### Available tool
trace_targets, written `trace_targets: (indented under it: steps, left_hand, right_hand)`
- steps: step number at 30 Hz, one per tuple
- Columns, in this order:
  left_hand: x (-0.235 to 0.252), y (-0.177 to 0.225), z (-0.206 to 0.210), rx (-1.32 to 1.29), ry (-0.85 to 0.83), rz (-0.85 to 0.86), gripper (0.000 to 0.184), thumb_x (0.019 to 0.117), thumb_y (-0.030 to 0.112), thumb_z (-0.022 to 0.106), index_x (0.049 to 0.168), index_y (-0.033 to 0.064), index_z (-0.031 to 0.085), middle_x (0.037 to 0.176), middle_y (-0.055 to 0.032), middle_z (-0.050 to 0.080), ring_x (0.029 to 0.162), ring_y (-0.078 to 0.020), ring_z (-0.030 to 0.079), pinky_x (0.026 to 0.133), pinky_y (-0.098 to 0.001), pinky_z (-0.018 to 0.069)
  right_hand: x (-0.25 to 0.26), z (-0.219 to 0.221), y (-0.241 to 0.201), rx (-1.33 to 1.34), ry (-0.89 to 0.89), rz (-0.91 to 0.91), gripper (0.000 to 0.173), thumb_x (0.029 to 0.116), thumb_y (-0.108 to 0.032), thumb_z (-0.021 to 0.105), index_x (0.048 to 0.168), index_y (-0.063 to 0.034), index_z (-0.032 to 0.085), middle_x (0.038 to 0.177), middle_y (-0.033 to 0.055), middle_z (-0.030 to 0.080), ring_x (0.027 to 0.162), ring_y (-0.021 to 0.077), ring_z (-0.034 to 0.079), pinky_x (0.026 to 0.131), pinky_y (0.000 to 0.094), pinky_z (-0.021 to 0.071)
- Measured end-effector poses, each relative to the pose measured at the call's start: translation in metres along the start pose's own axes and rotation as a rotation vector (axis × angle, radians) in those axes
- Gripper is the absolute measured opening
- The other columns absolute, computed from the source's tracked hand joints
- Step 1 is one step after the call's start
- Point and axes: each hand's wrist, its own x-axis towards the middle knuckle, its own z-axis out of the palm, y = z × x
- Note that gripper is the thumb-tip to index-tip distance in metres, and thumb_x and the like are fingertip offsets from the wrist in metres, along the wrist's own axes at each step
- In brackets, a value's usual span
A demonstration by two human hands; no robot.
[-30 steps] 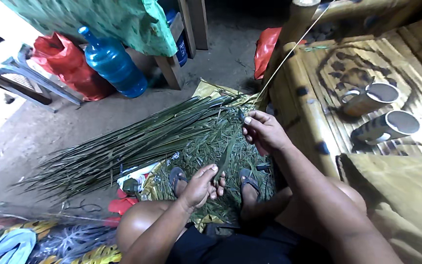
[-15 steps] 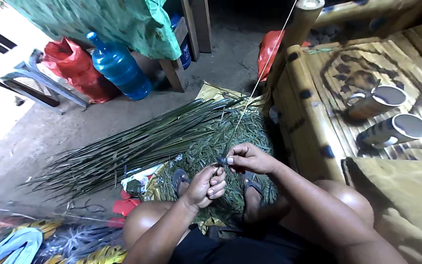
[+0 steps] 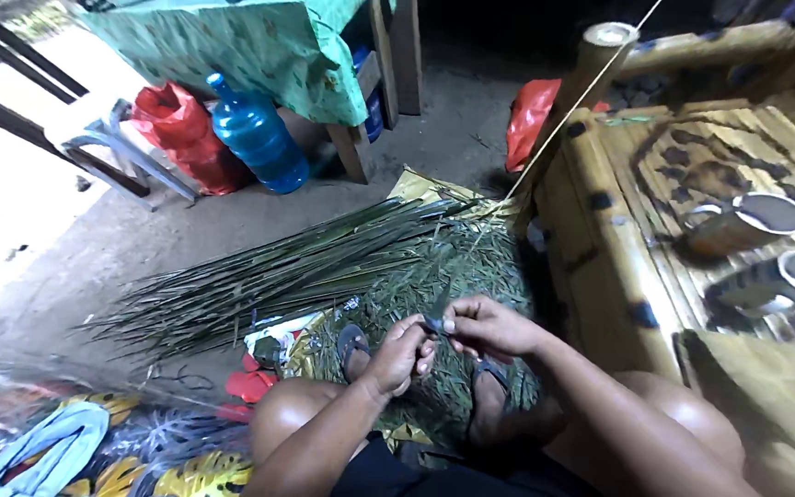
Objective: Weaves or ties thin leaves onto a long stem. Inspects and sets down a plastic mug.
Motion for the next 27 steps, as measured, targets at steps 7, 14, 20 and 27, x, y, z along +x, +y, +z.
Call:
trace_targets:
  steps: [7, 14, 20, 27]
  left_hand:
    - [-0.006, 0.006, 0.002, 0.046, -0.018, -0.021, 0.024, 0.1107, 0.021, 0.033, 0.100, 0.0120, 0.052, 0.064, 0.0070, 0.045, 0.047, -0.0010, 0.039, 0.044, -0.0145, 0.0362]
    - [-0.006, 0.005, 0.000, 0.413, 0.025, 0.113, 0.026, 0.1104, 0.019, 0.037, 0.105, 0.0024, 0.056, 0.069, 0.0016, 0.049, 0.054, -0.0061, 0.046, 0.051, -0.0214, 0.0421]
    - [-0.008, -0.006, 0.000, 0.493, -0.004, 0.133, 0.032, 0.1109, 0.019, 0.037, 0.115, -0.0050, 0.058, 0.079, -0.0078, 0.060, 0.060, -0.0116, 0.056, 0.056, -0.0270, 0.0501]
    - [-0.009, -0.005, 0.006, 0.261, 0.049, -0.015, 0.029, 0.1109, 0.019, 0.040, 0.121, -0.0017, 0.057, 0.094, -0.0060, 0.070, 0.070, -0.0103, 0.066, 0.064, -0.0273, 0.0577]
  right_hand:
    - [0.005, -0.010, -0.001, -0.090, 0.219, -0.054, 0.019, 0.0966, -0.031, 0.063, 0.093, -0.0145, 0.071, 0.070, 0.0003, 0.066, 0.053, 0.0089, 0.060, 0.048, 0.0240, 0.0518]
    - [0.000, -0.031, -0.005, -0.114, 0.432, -0.100, 0.016, 0.1007, -0.019, 0.054, 0.095, -0.0156, 0.069, 0.070, -0.0049, 0.067, 0.053, 0.0066, 0.060, 0.048, 0.0240, 0.0523]
    - [-0.003, -0.058, -0.021, 0.109, 0.685, -0.161, 0.022, 0.1099, -0.015, 0.038, 0.110, -0.0166, 0.060, 0.069, -0.0080, 0.065, 0.051, 0.0041, 0.058, 0.046, 0.0204, 0.0517]
    - [-0.001, -0.054, -0.026, 0.140, 0.758, -0.163, 0.022, 0.1094, -0.019, 0.040, 0.127, -0.0155, 0.052, 0.073, -0.0083, 0.062, 0.051, 0.0027, 0.056, 0.046, 0.0194, 0.0517]
